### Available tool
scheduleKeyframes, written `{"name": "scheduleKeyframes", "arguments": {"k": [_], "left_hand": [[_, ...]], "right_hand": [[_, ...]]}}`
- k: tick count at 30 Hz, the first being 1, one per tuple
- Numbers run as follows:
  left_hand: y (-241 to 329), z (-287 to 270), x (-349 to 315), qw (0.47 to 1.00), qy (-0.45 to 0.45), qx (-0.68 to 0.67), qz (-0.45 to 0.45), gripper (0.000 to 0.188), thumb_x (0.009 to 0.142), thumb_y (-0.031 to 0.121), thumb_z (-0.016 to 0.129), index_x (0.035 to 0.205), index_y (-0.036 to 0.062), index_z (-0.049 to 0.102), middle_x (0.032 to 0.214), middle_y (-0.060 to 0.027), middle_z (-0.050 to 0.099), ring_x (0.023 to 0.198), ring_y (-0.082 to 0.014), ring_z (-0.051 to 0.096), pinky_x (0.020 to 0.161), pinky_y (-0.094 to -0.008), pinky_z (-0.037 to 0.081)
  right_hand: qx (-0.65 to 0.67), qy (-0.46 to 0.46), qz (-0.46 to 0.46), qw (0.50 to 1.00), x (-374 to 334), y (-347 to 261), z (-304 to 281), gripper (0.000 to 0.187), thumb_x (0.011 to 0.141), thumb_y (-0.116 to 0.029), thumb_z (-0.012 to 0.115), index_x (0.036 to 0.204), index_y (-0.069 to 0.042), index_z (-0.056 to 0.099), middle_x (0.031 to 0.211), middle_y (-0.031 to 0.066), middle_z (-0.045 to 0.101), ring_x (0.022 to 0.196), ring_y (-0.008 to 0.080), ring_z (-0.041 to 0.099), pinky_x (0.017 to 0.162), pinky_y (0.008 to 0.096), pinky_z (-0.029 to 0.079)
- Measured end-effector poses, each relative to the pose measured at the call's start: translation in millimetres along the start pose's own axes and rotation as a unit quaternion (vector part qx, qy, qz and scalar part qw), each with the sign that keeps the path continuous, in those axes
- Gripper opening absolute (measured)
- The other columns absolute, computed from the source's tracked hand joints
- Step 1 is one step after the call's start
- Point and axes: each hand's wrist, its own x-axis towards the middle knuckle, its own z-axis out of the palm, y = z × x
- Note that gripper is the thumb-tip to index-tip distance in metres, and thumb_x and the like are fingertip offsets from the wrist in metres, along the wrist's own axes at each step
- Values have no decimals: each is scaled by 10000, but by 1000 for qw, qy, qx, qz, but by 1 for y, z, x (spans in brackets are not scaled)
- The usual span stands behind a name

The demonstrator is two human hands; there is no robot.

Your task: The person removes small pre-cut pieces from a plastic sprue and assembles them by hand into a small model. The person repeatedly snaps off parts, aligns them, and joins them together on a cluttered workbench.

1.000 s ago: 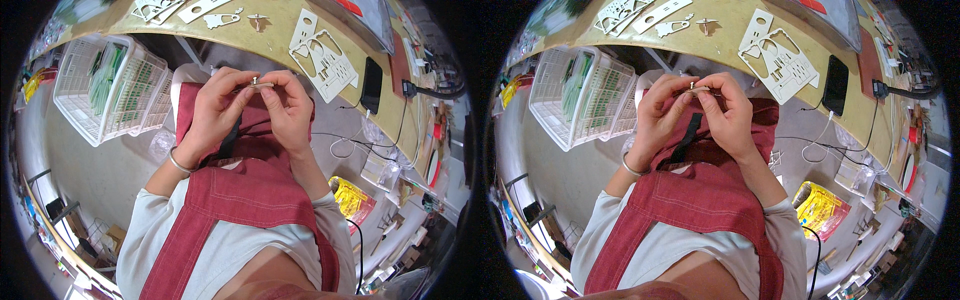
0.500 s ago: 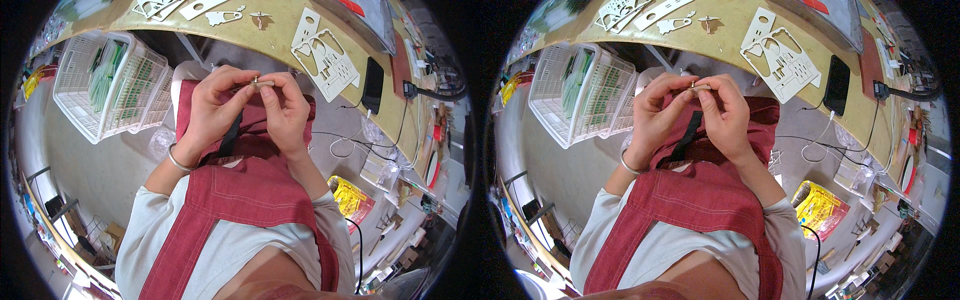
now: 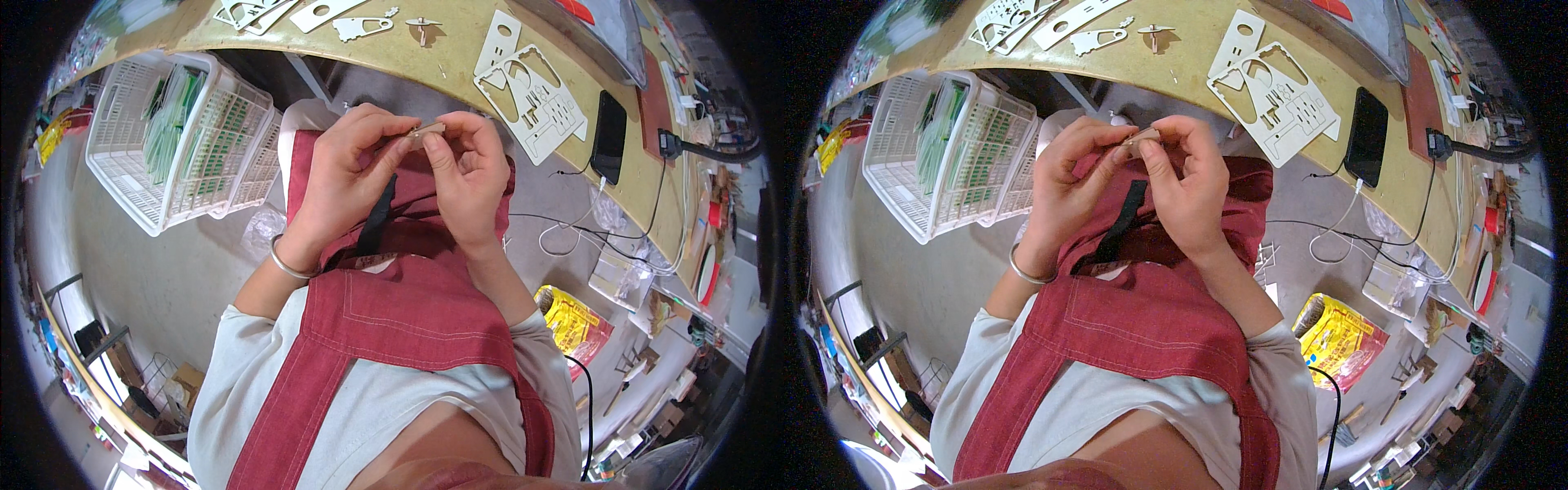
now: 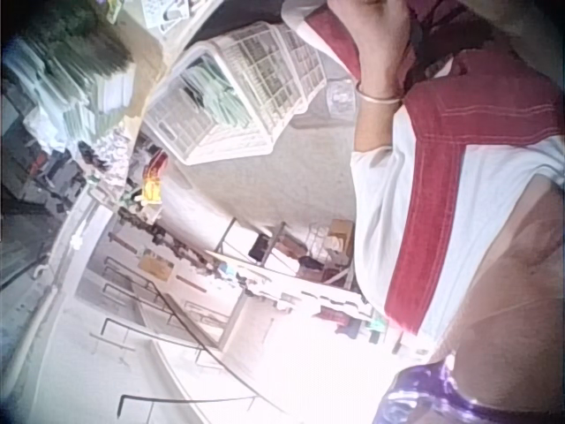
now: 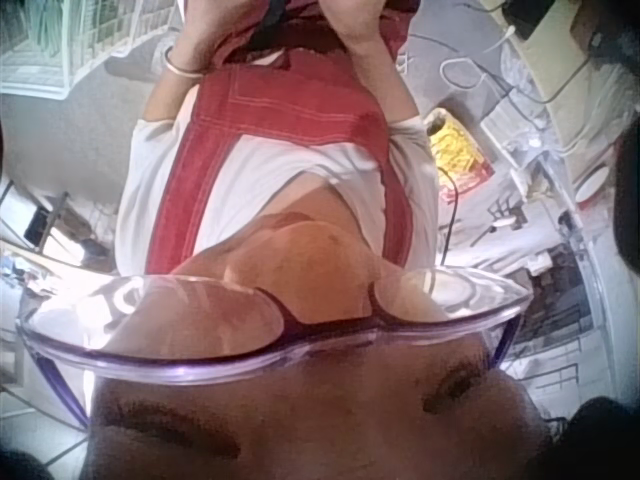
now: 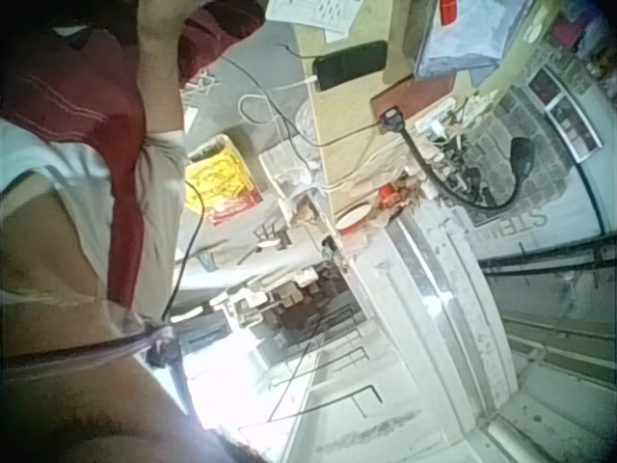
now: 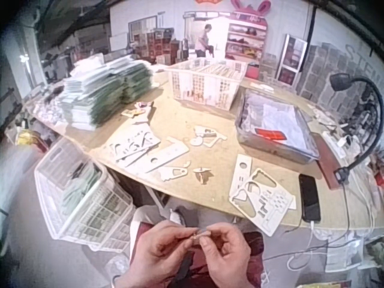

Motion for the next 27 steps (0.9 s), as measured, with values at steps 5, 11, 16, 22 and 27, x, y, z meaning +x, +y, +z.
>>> {"name": "scheduleKeyframes", "arguments": {"k": [5, 11, 16, 22, 27], "left_hand": [[-9, 0, 0, 1000, -8, 3, -14, 160, 979, 28, 722, 1132, -13, 744, 1024, -77, 710, 952, -161, 671, 836, -286, 522], [-14, 2, 0, 1000, -17, -21, -16, 163, 987, 9, 701, 1147, -16, 721, 1025, -67, 691, 943, -154, 661, 838, -288, 521], [-18, 2, 0, 1000, -16, -11, -8, 155, 998, -1, 685, 1149, -23, 711, 1043, -71, 686, 960, -143, 659, 851, -274, 521], [-21, 11, -5, 993, 41, -96, -60, 135, 974, 43, 718, 1100, -2, 717, 934, -74, 646, 857, -167, 616, 741, -288, 500], [-17, -6, 5, 993, 32, -103, -51, 281, 978, 112, 745, 1241, 17, 728, 1033, -56, 649, 941, -147, 608, 841, -282, 493]], "right_hand": [[-42, -30, -7, 999, 0, 8, -7, 179, 1020, -26, 693, 1175, 9, 611, 1056, 39, 663, 959, 92, 645, 851, 242, 540], [-21, -27, 9, 999, 2, 9, -6, 167, 1024, -39, 692, 1159, 4, 603, 1040, 33, 660, 921, 83, 632, 832, 246, 532], [21, -35, 26, 999, 5, 13, -5, 169, 1025, -27, 685, 1163, 6, 594, 1035, 37, 662, 920, 84, 631, 827, 246, 534], [71, -47, 61, 995, 14, 16, -2, 173, 1017, -8, 684, 1164, 15, 597, 1051, 53, 678, 938, 101, 660, 845, 254, 554], [127, -34, 113, 985, 30, 18, 7, 183, 1007, -9, 698, 1163, 22, 607, 1067, 68, 695, 948, 109, 677, 860, 262, 575]]}}
